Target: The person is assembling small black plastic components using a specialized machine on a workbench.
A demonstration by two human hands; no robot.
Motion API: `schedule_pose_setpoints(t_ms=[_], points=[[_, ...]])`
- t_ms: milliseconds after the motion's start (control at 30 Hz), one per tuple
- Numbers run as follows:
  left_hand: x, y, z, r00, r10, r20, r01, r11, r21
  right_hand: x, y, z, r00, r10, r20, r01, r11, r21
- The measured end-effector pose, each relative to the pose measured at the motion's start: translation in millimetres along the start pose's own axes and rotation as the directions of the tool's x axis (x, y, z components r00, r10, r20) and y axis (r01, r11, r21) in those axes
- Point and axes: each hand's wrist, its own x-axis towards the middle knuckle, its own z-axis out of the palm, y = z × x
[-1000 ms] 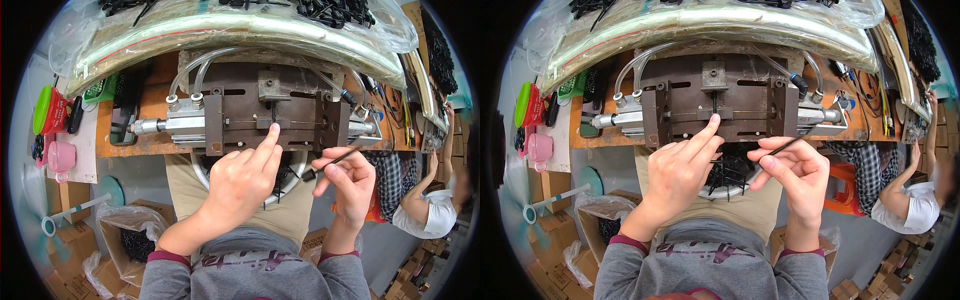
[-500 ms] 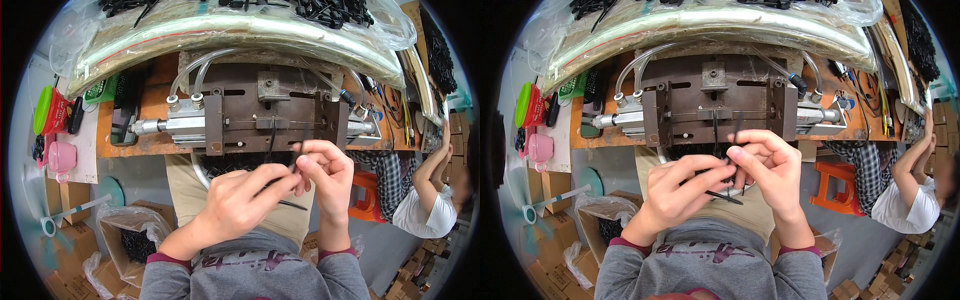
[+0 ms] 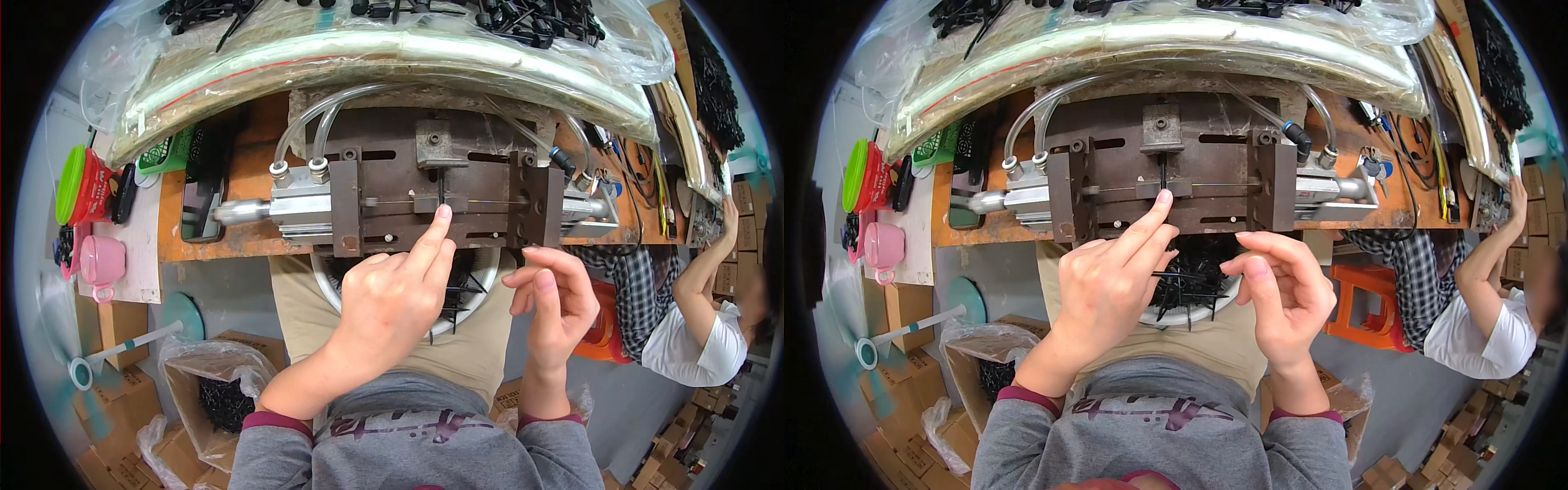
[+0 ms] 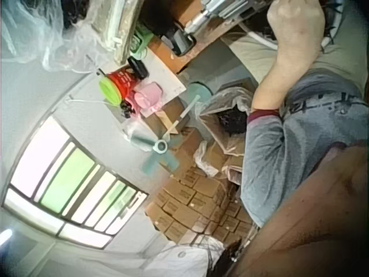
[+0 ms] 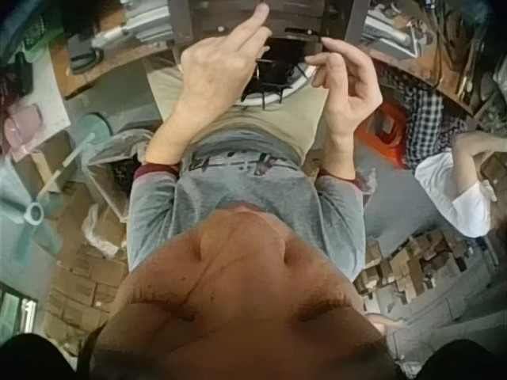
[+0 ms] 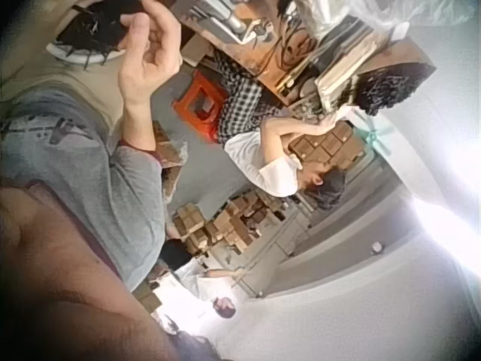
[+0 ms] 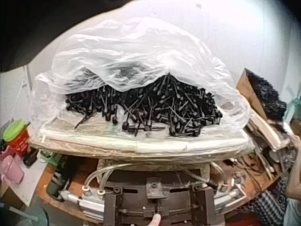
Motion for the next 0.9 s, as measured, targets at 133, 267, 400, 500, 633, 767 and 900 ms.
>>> schedule_pose_setpoints(t_ms=[133, 267, 400, 500, 633, 767, 900], points=[[2.4, 7.8, -9.0, 0.994, -0.097, 0.05, 0.108, 0.944, -0.312, -10.1, 12.6, 1.4, 0.995, 0.006, 0.096, -0.013, 0.998, 0.068], [5.7, 20.8, -20.2, 0.976, -0.083, 0.203, 0.193, 0.764, -0.616, -8.1, 2.6, 5.4, 0.983, 0.125, 0.134, -0.168, 0.905, 0.39], [5.1, 30.0, -20.1, 0.951, -0.091, 0.297, 0.285, 0.633, -0.72, 1.9, -0.9, 2.8, 0.971, 0.198, 0.134, -0.239, 0.834, 0.497], [5.2, 35.8, -17.2, 0.937, -0.095, 0.337, 0.335, 0.522, -0.785, 3.5, -4.6, 0.9, 0.971, 0.209, 0.114, -0.238, 0.834, 0.497], [10.9, 43.1, -23.5, 0.861, -0.136, 0.491, 0.507, 0.324, -0.799, 3.1, -4.7, -5.3, 0.979, 0.19, 0.068, -0.2, 0.861, 0.469], [11.8, 47.3, -25.3, 0.874, -0.117, 0.471, 0.483, 0.311, -0.819, 3.5, -12.5, -9.3, 0.984, 0.179, -0.006, -0.155, 0.87, 0.468], [9.3, 53.3, -27.2, 0.865, -0.146, 0.481, 0.502, 0.24, -0.831, -1.0, -17.4, -12.0, 0.981, 0.183, 0.064, -0.189, 0.825, 0.533]])
